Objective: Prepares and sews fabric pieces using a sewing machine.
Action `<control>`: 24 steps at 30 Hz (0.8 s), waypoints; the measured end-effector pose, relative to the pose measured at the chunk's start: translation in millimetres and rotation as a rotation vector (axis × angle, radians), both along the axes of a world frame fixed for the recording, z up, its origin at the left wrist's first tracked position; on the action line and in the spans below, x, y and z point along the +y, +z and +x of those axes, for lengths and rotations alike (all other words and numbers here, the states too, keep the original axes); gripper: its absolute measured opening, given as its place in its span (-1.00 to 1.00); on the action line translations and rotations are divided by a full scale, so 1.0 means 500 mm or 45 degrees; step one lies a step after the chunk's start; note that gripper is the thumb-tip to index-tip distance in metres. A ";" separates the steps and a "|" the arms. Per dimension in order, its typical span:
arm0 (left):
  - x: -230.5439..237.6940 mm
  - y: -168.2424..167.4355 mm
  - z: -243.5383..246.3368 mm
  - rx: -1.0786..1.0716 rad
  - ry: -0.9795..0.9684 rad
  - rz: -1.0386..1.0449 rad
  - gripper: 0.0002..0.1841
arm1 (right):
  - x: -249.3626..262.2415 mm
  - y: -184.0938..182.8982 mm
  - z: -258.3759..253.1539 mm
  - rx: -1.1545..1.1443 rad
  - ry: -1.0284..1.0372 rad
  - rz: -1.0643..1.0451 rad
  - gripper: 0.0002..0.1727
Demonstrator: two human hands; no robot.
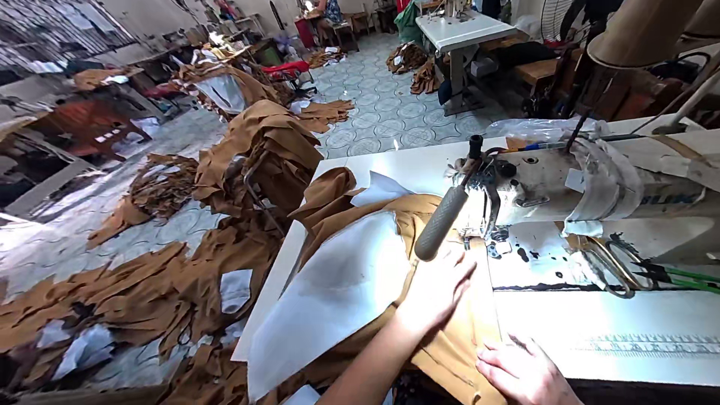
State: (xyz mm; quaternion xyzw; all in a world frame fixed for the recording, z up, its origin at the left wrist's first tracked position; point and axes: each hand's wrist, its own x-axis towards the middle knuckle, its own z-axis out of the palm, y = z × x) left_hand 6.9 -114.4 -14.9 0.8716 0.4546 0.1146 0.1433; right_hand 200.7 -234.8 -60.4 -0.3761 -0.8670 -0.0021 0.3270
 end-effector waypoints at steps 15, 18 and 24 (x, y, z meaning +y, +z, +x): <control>-0.024 -0.022 0.032 -0.118 0.101 -0.032 -0.49 | 0.319 0.033 0.053 0.374 -0.217 -0.736 -0.77; -0.025 -0.030 0.028 -0.134 0.097 -0.003 -0.49 | 0.312 0.033 0.051 0.440 -0.209 -0.747 -0.78; -0.017 -0.035 0.024 -0.183 0.081 0.025 -0.49 | 0.304 0.058 0.047 0.292 -0.248 -0.715 -0.75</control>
